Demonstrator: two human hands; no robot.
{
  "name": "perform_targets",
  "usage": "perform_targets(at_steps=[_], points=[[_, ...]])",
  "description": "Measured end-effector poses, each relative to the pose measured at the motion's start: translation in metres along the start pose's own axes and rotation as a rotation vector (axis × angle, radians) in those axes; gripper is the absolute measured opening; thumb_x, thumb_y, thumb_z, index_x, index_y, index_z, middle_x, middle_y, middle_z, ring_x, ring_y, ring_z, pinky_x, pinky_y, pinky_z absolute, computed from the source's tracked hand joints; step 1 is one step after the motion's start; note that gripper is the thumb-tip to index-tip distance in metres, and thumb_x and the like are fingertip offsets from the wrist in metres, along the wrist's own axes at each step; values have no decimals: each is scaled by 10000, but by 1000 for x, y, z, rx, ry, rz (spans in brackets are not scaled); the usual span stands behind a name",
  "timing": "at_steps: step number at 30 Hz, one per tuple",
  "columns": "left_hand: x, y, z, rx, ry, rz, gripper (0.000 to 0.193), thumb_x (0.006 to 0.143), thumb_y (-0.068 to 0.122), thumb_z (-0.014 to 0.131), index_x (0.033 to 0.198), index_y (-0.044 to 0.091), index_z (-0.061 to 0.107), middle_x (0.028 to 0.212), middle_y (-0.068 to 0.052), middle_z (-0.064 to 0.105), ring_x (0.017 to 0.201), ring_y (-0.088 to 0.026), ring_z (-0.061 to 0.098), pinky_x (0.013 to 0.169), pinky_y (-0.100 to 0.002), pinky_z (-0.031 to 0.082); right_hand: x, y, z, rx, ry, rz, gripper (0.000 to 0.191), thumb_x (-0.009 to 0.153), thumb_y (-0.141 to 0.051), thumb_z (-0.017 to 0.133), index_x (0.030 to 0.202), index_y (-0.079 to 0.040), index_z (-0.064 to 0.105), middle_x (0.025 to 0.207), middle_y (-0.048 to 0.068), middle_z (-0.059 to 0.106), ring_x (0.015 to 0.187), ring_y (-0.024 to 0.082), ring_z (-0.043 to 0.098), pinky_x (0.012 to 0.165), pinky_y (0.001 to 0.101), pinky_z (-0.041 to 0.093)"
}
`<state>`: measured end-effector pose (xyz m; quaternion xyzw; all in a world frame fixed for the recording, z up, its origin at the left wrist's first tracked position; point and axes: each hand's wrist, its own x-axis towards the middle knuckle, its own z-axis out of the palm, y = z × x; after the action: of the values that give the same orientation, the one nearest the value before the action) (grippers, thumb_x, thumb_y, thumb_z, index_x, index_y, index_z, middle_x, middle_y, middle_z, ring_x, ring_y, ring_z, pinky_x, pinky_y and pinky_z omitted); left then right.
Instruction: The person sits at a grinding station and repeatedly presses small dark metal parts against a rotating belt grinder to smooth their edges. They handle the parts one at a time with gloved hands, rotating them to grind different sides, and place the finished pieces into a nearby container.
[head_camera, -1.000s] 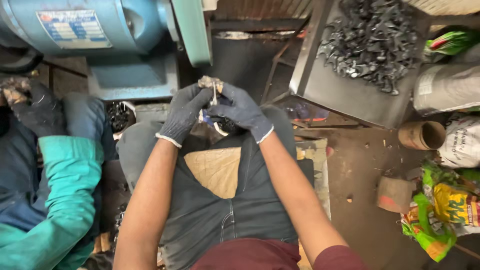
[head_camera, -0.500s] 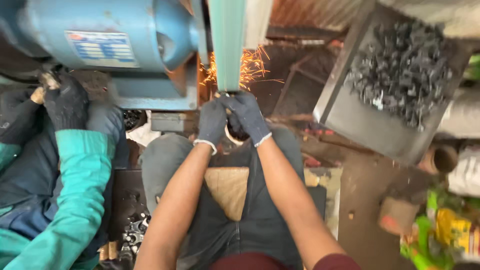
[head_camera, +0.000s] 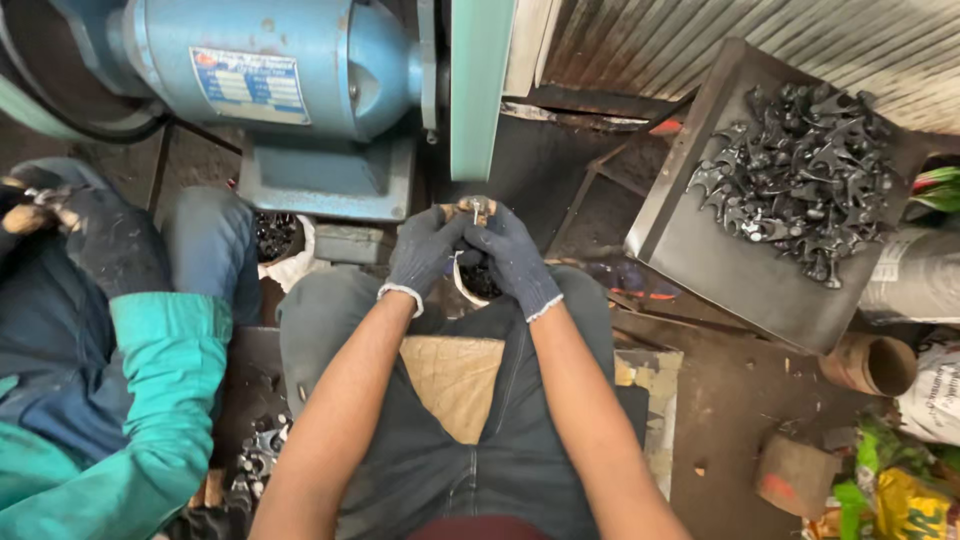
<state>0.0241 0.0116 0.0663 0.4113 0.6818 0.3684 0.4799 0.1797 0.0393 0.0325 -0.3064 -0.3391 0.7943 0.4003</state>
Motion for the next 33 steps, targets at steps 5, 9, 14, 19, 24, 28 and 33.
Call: perform_targets(at_steps=[5,9,14,19,24,28,33], points=[[14,10,5,40,107,-166,470,925,449,620,924,1,758,800,-150,774,700,-245,720,683,-404,543,37,11,-15,108,-44,38,229,1002,-26,666,1217,40,620,1042,121,663,847,180,658,743,322,557],[14,11,6,206,194,50,459,910,465,650,980,32,786,868,-170,746,794,-323,695,691,-431,506,33,16,-16,48,-22,-31,319,958,8,684,1271,36,625,1084,95,675,891,161,655,713,295,528],[-1,1,-3,157,-24,68,460,925,434,614,967,1,764,822,-166,746,773,-285,719,708,-428,526,-7,3,-16,-334,-44,-57,573,866,46,706,1414,-12,550,1205,52,677,1052,133,661,928,296,576],[1,-14,-5,56,-140,-47,488,883,427,691,896,-55,771,812,-216,753,780,-329,716,688,-444,544,-10,1,-22,-437,-106,-55,529,867,17,720,1379,2,586,1238,41,672,1083,109,643,961,284,542],[35,-48,19,87,53,71,444,983,369,518,935,-25,717,792,-211,730,775,-334,728,722,-454,514,30,21,-26,-421,-26,-104,367,939,-84,698,1286,32,665,1117,38,721,992,97,655,886,262,553],[59,-78,40,166,160,196,399,1010,265,473,913,-52,695,886,-291,684,897,-462,663,768,-522,470,51,24,-23,-376,148,-42,317,955,-125,698,1202,73,708,963,61,742,840,116,654,749,277,533],[50,-73,38,218,137,312,390,1008,243,448,911,-15,723,869,-273,713,889,-468,664,962,-537,405,34,8,-15,-579,164,-104,300,936,-121,728,1168,67,755,996,82,759,876,125,664,781,301,554]])
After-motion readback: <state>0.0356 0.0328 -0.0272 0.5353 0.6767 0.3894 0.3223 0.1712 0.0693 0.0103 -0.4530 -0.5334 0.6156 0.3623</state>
